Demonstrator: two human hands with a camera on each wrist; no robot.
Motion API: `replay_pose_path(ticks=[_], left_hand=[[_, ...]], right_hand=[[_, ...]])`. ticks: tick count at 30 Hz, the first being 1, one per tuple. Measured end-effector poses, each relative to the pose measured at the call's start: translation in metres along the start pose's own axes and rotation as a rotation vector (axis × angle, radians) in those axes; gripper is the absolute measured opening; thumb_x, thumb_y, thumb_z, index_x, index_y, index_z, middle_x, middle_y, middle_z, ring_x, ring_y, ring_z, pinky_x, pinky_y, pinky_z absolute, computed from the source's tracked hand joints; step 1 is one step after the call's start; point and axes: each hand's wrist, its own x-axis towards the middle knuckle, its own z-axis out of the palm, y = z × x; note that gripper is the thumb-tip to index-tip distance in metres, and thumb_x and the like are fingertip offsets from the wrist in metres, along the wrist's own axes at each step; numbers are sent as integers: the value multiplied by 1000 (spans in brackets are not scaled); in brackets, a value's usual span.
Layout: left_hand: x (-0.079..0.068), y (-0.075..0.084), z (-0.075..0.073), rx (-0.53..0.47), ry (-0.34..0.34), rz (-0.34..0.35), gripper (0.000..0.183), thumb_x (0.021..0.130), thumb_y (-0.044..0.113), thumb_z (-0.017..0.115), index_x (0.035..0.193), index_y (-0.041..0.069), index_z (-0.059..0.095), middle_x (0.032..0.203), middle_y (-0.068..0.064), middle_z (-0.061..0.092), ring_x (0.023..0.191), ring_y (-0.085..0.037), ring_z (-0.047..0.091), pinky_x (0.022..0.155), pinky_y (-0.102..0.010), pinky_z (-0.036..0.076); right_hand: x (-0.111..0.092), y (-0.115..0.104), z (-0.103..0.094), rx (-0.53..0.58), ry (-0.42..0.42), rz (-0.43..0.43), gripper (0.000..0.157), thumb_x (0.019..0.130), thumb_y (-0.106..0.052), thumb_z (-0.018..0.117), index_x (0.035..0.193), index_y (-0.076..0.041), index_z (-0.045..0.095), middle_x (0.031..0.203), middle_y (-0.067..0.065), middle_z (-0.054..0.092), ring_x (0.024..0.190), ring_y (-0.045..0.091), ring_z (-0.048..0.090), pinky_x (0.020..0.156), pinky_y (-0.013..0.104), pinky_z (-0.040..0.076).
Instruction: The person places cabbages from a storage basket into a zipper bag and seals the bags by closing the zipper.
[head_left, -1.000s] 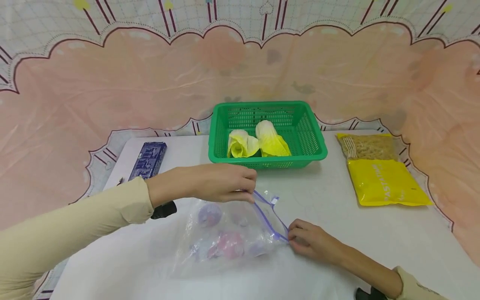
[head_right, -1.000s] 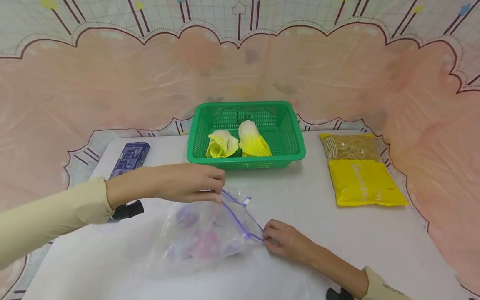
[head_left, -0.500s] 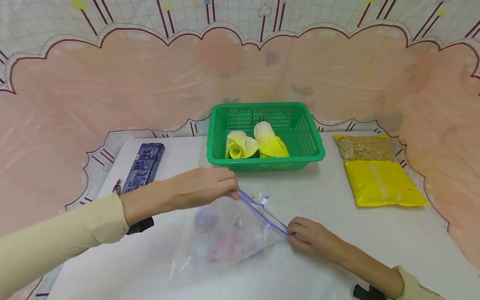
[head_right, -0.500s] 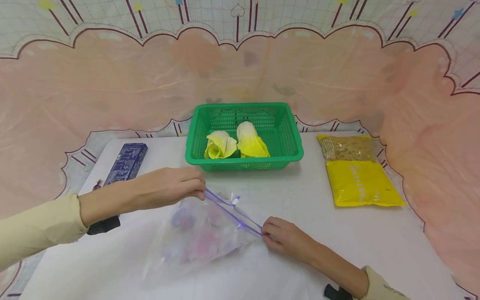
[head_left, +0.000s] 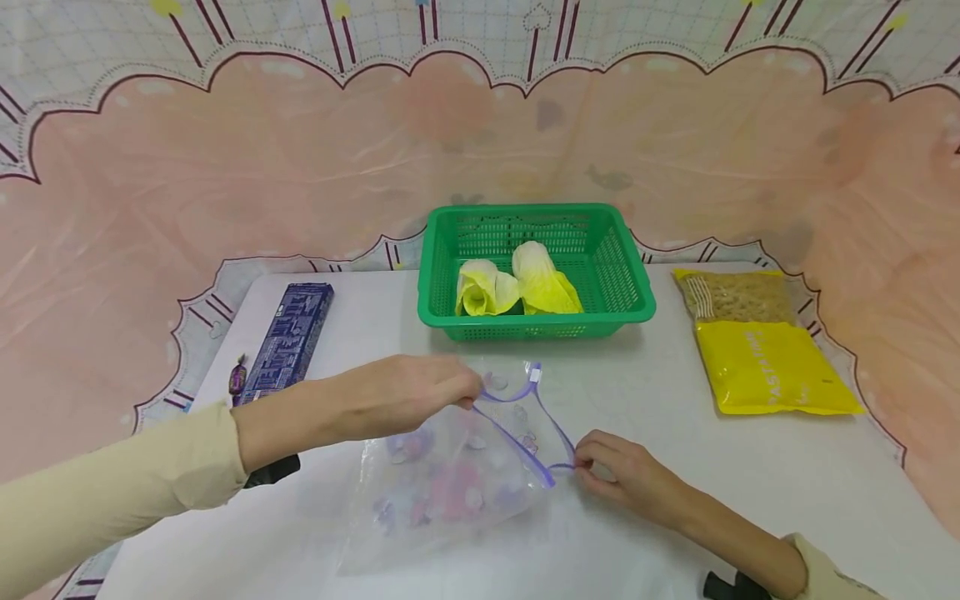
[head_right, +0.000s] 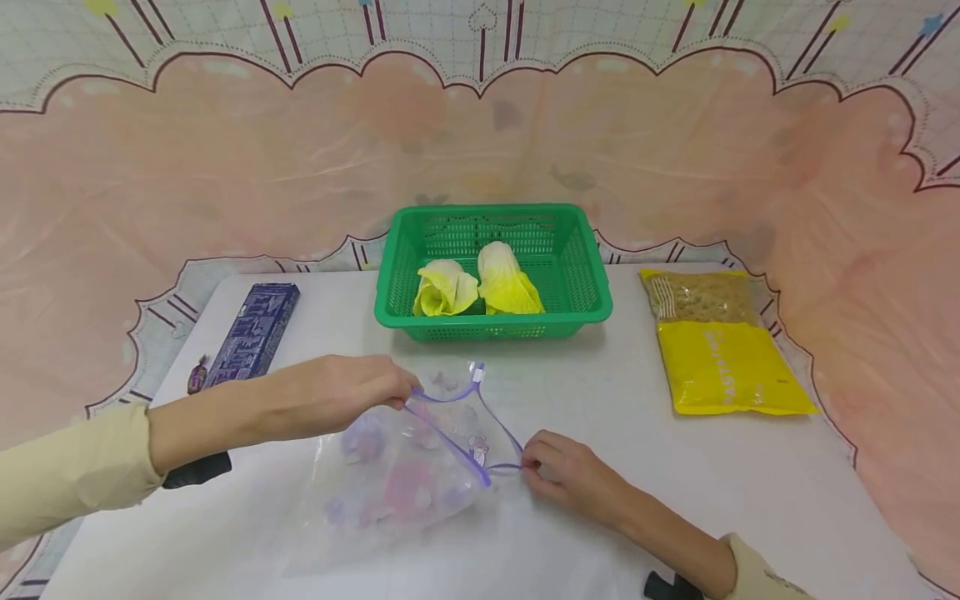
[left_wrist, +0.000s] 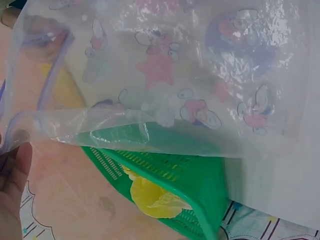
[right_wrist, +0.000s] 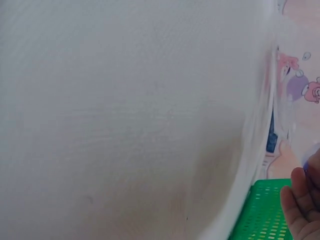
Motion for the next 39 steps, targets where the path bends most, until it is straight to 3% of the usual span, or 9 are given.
replay_pose_path(ticks=[4,6,10,14,23,28,32,39], left_hand=[[0,5,3,34,108,35,20,91,-2,58,106,10,53,100,1,67,94,-9,64,82,-22,57],[0,6,4,5,143,22,13,94,4,58,104,11,53,100,1,66,95,-9,63,84,-21,56],[0,7,4,-119,147,-42,14,95,21,62,101,12,54,103,1,65,98,-10,60,87,-19,54],[-2,6,3,-176,166,-74,20,89,27,68,96,13,56,97,3,64,90,-8,59,77,-16,52],[-7,4,8,-159,282,-31,10,87,17,71,91,14,61,103,0,62,87,-8,63,74,-11,53],[-6,3,9,-168,352,-16,11,86,15,73,89,14,63,97,2,61,86,-6,60,76,-10,51],[-8,3,10,-168,385,-20,10,84,15,74,89,13,66,97,3,67,91,-8,63,83,-14,53],[-12,3,11,-260,404,-27,11,84,11,74,92,13,68,96,3,73,100,-11,69,88,-16,53]], right_hand=[[2,-2,2,25,27,-4,32,72,8,78,94,-11,63,91,-5,64,80,4,57,75,10,53],[3,-2,3,37,50,-21,33,71,9,77,94,-10,63,90,-4,64,80,4,57,76,7,51],[4,0,4,51,91,-66,32,72,11,75,94,-9,63,90,-3,65,80,5,58,77,6,49],[4,1,5,61,107,-90,32,73,11,74,94,-9,62,90,-2,64,81,6,58,76,7,50],[5,-1,5,77,110,-97,31,75,9,74,96,-10,61,90,-2,64,82,6,58,74,11,52],[7,-2,4,80,102,-84,33,72,11,75,95,-9,62,90,-3,64,82,6,58,75,10,52],[10,-4,4,89,88,-66,33,71,12,75,94,-8,63,90,-3,64,83,5,58,77,9,52],[15,-8,4,104,76,-6,32,73,8,77,95,-11,63,92,-6,64,85,3,59,80,9,52]])
